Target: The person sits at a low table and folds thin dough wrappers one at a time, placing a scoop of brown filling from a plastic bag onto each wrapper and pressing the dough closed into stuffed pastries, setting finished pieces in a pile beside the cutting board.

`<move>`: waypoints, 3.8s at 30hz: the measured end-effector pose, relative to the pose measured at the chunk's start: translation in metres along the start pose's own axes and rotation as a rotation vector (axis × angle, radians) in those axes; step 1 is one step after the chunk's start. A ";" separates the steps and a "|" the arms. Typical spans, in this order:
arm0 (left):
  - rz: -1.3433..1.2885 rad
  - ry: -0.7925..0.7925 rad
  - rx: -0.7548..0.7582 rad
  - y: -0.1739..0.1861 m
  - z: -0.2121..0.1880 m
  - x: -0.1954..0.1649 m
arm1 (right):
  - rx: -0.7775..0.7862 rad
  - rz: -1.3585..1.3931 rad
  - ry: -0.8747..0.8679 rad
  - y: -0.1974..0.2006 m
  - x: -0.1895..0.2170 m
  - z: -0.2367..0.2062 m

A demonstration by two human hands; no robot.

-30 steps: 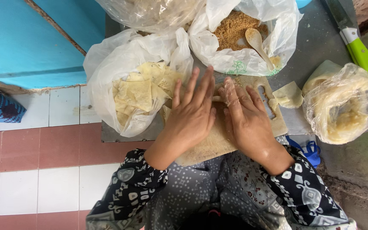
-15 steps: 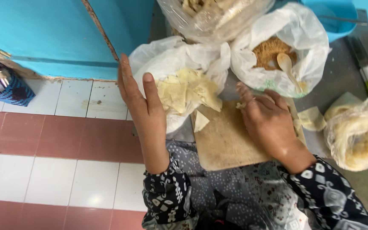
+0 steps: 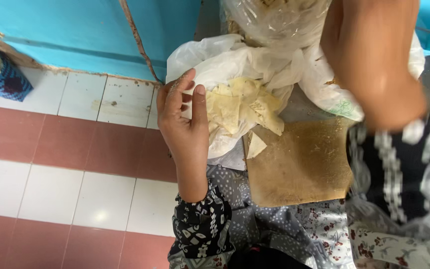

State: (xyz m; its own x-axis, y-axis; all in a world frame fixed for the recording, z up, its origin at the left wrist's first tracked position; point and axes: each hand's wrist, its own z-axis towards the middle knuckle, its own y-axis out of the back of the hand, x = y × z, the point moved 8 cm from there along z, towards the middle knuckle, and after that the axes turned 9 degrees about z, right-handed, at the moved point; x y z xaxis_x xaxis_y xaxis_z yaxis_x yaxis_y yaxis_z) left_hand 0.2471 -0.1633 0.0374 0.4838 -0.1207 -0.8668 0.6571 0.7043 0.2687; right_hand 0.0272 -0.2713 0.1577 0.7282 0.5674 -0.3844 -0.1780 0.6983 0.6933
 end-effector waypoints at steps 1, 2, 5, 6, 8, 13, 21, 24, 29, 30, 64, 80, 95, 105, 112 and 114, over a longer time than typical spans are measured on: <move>-0.026 0.040 0.004 0.000 -0.002 0.002 | 0.011 0.364 -0.042 0.009 0.021 -0.015; -0.052 0.076 0.001 0.001 -0.002 0.005 | 0.019 0.731 -0.080 0.013 0.040 -0.024; -0.121 0.111 -0.047 0.005 -0.008 0.010 | 0.268 1.145 -0.154 -0.021 0.094 -0.037; -0.138 0.102 -0.056 0.005 -0.009 0.010 | 0.319 1.135 -0.142 -0.030 0.107 -0.042; -0.177 0.082 -0.083 0.005 -0.012 0.011 | 0.327 1.138 -0.089 -0.047 0.126 -0.042; -0.138 0.127 -0.019 -0.002 -0.022 0.014 | 0.338 1.475 -0.506 -0.075 0.093 -0.053; -0.324 0.313 0.419 -0.069 -0.066 -0.005 | 0.092 1.857 -0.801 -0.036 0.054 -0.097; -0.515 0.280 0.537 -0.093 -0.087 -0.009 | 0.064 1.706 -0.764 -0.024 0.057 -0.121; -0.761 0.320 0.653 -0.115 -0.096 0.000 | -0.073 1.914 -0.973 -0.035 0.038 -0.144; -0.736 0.332 0.640 -0.116 -0.096 0.003 | -0.104 1.972 -1.003 -0.037 0.038 -0.146; -0.494 0.186 0.450 -0.103 -0.101 -0.015 | -0.112 1.904 -1.100 -0.047 0.053 -0.173; 0.432 -0.498 -0.150 -0.043 -0.086 -0.067 | -0.449 2.281 -1.261 -0.037 0.046 -0.205; -1.038 0.661 0.656 -0.145 -0.158 0.004 | -0.147 1.116 -0.673 0.049 0.048 -0.192; -0.983 0.562 0.700 -0.141 -0.160 -0.011 | -0.301 1.566 -0.915 0.013 0.043 -0.216; -0.668 0.193 0.640 -0.133 -0.159 -0.032 | -0.301 1.603 -1.000 0.004 0.035 -0.224; -0.688 0.236 0.597 -0.133 -0.159 -0.025 | -0.364 1.730 -1.086 -0.002 0.035 -0.227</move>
State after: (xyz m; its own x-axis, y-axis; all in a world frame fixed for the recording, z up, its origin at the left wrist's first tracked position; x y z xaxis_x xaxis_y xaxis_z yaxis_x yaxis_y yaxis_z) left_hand 0.0556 -0.1429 -0.0433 -0.2072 -0.1860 -0.9604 0.9744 0.0481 -0.2196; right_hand -0.0978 -0.1536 0.0047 -0.3134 0.2511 0.9158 -0.9487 -0.0409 -0.3134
